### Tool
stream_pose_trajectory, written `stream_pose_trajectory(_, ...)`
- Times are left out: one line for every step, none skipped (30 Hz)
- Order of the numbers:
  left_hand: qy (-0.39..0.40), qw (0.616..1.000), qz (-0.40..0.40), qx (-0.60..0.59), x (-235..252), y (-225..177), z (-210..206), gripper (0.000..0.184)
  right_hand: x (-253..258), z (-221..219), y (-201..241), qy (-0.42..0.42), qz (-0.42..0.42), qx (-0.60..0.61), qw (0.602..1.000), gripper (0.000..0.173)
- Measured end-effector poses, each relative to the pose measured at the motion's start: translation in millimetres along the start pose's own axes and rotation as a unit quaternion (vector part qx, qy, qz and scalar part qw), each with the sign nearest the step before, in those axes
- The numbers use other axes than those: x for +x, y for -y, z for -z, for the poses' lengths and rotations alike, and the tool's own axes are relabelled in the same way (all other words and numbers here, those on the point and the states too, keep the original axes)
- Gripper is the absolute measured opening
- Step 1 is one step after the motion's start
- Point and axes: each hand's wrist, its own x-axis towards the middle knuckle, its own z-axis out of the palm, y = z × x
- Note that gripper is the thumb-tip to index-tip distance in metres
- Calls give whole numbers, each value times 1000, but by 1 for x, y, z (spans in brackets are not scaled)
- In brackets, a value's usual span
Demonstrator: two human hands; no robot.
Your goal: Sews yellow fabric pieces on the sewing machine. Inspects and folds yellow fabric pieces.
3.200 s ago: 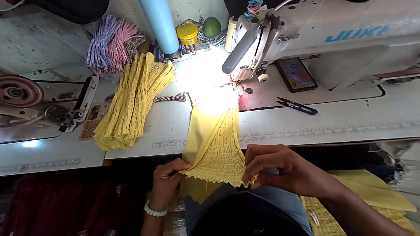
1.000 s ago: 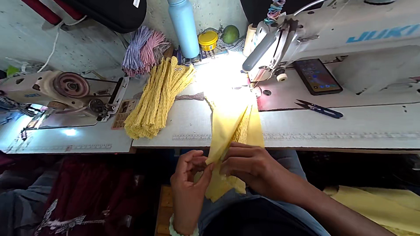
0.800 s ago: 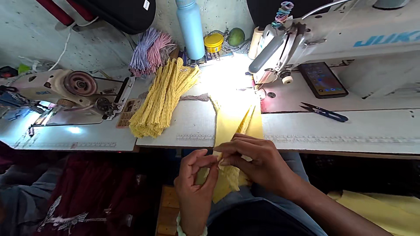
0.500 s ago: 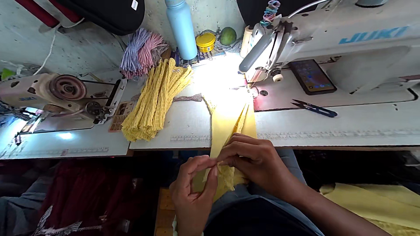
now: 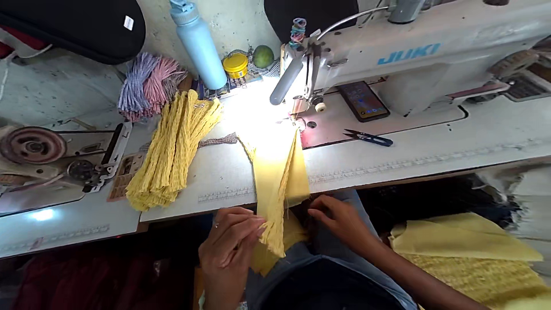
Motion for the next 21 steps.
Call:
stream_pose_trajectory(6, 1000, 2, 5, 0, 3, 4, 9, 7, -9, -11, 45, -56, 7, 997, 43)
stream_pose_trajectory(15, 1000, 5, 10, 2, 5, 9, 9, 16, -19, -20, 75, -91, 19, 993, 51)
stream_pose_trajectory(24, 1000, 12, 15, 6, 8, 17, 9, 24, -30, -27, 95, -115, 39, 988, 55)
stream_pose_trajectory(30, 999, 27, 25, 12, 11, 27, 9, 31, -37, -30, 116, -141, 66, 981, 52)
stream_pose_trajectory(30, 998, 46, 41, 20, 16, 38, 9, 36, -42, -31, 128, -158, 94, 975, 46)
stream_pose_trajectory(22, 996, 67, 59, 30, 23, 51, 10, 36, -43, -29, 139, -161, 116, 970, 40)
stream_pose_trajectory(9, 993, 86, 77, 42, 31, 62, 12, 31, -42, -24, 144, -141, 131, 971, 36)
stream_pose_trajectory(-3, 991, 102, 90, 54, 39, 71, 14, 20, -38, -18, 135, -104, 146, 975, 32)
stream_pose_trajectory(-10, 990, 107, 94, 64, 46, 76, 15, 4, -35, -11, 105, -59, 159, 980, 27)
stream_pose_trajectory(-13, 991, 98, 91, 72, 52, 79, 15, -13, -32, -5, 58, -11, 163, 985, 24)
stream_pose_trajectory(-8, 993, 81, 83, 78, 53, 79, 13, -29, -31, -1, 1, 39, 159, 987, 26)
stream_pose_trajectory(2, 995, 64, 74, 80, 50, 77, 12, -42, -30, 4, -47, 84, 150, 984, 32)
stream_pose_trajectory(13, 997, 47, 63, 80, 45, 71, 10, -51, -27, 8, -81, 127, 143, 978, 33)
stream_pose_trajectory(25, 998, 32, 52, 76, 39, 64, 9, -55, -24, 13, -98, 170, 141, 970, 29)
stream_pose_trajectory(35, 999, 17, 38, 70, 34, 56, 8, -56, -19, 19, -104, 214, 144, 961, 21)
stream_pose_trajectory(45, 999, 2, 21, 63, 29, 47, 8, -52, -14, 24, -98, 258, 142, 951, 15)
stream_pose_trajectory(56, 998, -9, 4, 56, 24, 39, 9, -47, -8, 29, -85, 296, 136, 942, 13)
stream_pose_trajectory(63, 998, -13, -8, 48, 19, 31, 9, -42, -3, 34, -69, 324, 129, 934, 15)
stream_pose_trajectory(65, 998, -14, -18, 41, 15, 25, 9, -37, 1, 38, -55, 346, 117, 929, 19)
stream_pose_trajectory(62, 998, -15, -24, 35, 13, 21, 9, -33, 4, 43, -46, 365, 99, 925, 25)
stream_pose_trajectory(55, 998, -16, -25, 29, 12, 17, 10, -28, 6, 47, -44, 383, 76, 920, 27)
